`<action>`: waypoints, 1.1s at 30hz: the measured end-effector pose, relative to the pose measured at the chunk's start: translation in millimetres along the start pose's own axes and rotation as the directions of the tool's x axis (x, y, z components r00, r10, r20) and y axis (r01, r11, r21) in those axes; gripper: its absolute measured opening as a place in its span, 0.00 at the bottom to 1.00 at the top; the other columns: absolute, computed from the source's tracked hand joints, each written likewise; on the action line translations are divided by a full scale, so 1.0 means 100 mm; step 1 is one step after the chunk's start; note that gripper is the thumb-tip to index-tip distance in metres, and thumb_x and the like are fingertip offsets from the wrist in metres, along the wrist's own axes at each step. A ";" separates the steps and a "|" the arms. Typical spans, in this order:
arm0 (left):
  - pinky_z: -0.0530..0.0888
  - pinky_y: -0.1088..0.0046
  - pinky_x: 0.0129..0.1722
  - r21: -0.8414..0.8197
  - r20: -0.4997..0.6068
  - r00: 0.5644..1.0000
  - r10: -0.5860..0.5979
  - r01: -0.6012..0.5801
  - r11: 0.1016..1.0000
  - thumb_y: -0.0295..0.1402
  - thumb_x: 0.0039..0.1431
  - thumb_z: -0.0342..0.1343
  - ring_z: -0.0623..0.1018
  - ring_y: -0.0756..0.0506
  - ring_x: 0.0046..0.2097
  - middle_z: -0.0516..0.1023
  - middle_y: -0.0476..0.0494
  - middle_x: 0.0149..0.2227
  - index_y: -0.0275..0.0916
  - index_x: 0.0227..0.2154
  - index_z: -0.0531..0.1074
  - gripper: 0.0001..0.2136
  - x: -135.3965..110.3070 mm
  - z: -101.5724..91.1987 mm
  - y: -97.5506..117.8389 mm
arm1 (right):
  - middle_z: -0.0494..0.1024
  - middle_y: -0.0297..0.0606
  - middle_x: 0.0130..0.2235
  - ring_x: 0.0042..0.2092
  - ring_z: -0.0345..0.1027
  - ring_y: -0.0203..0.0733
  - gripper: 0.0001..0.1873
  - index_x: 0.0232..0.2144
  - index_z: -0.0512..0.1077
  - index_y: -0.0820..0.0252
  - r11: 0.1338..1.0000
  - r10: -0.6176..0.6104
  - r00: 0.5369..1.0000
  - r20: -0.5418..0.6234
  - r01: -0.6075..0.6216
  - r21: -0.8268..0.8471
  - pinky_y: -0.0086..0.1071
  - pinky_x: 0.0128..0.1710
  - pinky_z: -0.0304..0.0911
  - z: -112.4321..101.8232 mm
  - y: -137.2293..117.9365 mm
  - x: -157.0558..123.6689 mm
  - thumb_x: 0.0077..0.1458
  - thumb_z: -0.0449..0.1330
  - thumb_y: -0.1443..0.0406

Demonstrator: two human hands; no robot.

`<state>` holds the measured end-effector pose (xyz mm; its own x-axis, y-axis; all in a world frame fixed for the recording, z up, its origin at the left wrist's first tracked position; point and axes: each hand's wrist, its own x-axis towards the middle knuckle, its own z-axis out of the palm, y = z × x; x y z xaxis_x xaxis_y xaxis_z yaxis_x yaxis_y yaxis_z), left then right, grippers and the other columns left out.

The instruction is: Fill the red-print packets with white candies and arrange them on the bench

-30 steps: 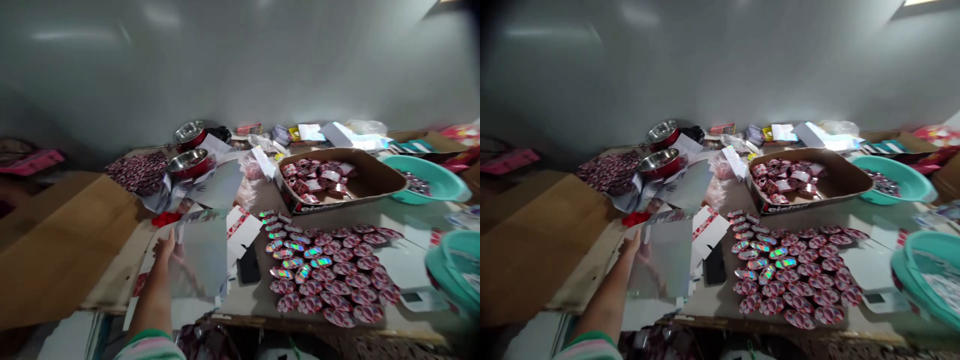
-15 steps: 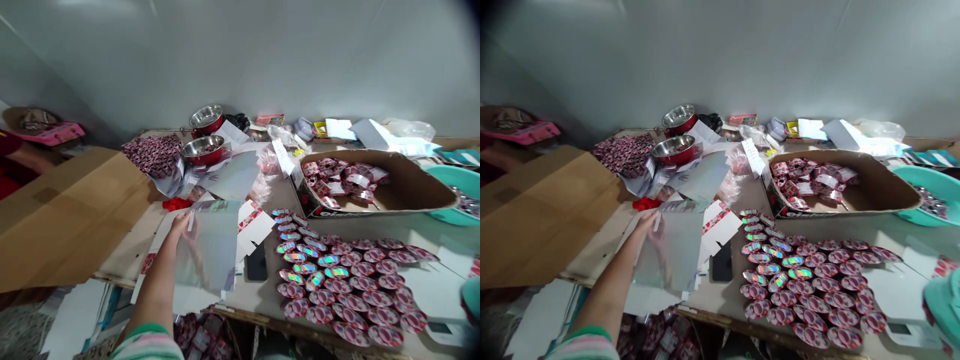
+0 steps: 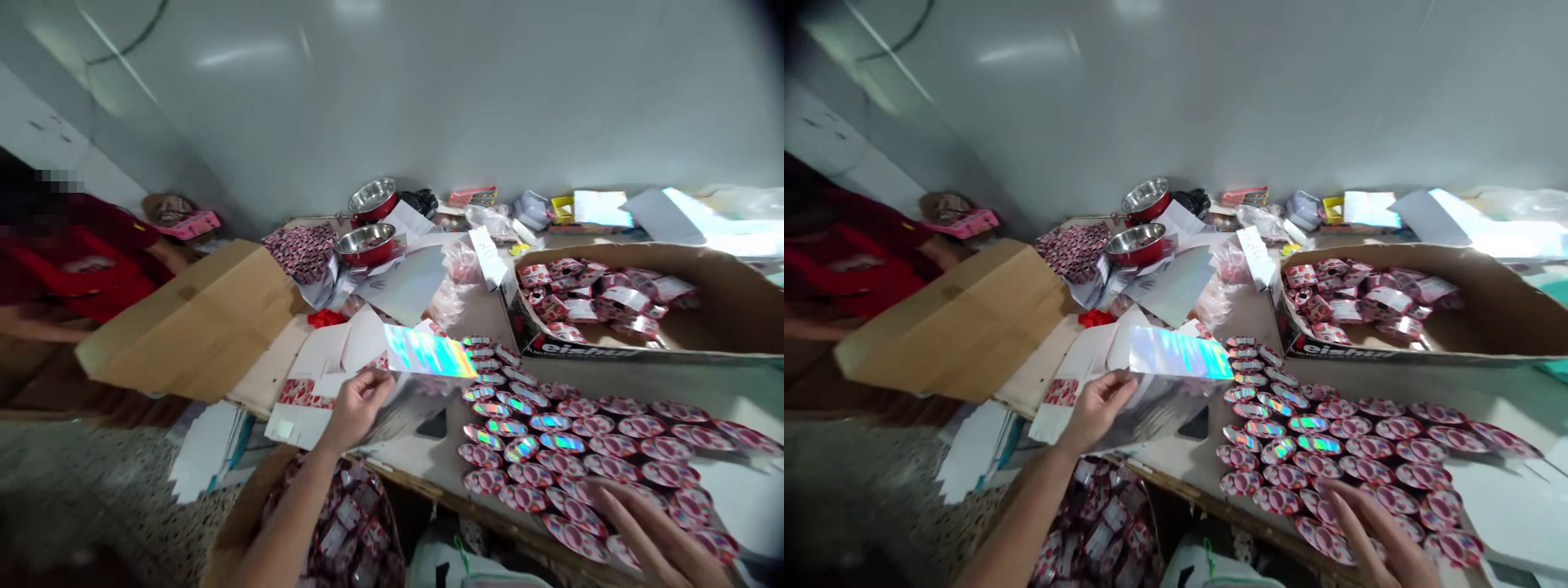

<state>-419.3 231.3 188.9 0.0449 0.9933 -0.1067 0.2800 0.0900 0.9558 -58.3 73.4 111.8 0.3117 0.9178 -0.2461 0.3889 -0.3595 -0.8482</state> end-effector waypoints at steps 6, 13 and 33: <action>0.72 0.75 0.37 -0.011 -0.082 0.995 0.047 -0.049 0.999 0.39 0.56 0.58 0.75 0.47 0.35 0.77 0.45 0.31 0.37 0.32 0.74 0.10 -0.96 0.85 0.46 | 0.73 0.42 0.50 0.52 0.66 0.48 0.19 0.49 0.70 0.53 0.671 -0.738 0.674 0.038 0.739 -0.067 0.41 0.53 0.63 0.02 -1.22 0.12 0.55 0.58 0.59; 0.71 0.67 0.49 0.097 -0.313 0.938 0.148 -0.123 0.988 0.38 0.59 0.54 0.73 0.43 0.48 0.73 0.38 0.45 0.40 0.33 0.73 0.08 -1.60 1.35 0.63 | 0.77 0.40 0.37 0.41 0.69 0.41 0.08 0.40 0.72 0.56 0.560 -0.808 0.482 0.338 0.808 0.185 0.34 0.42 0.65 0.03 -1.31 0.00 0.60 0.54 0.63; 0.74 0.72 0.43 0.335 -0.298 0.930 0.215 -0.109 0.936 0.32 0.61 0.52 0.76 0.45 0.42 0.78 0.41 0.39 0.40 0.36 0.77 0.09 -2.22 1.56 0.72 | 0.77 0.40 0.38 0.40 0.69 0.40 0.13 0.45 0.73 0.54 0.427 -0.900 0.382 0.210 0.871 0.244 0.35 0.41 0.67 -0.05 -1.01 -0.42 0.60 0.54 0.67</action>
<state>-259.3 5.7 239.2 -0.1839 0.9647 0.1885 0.5785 -0.0488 0.8142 -106.5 70.6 209.6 -0.4128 0.7097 0.5709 0.2258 0.6870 -0.6907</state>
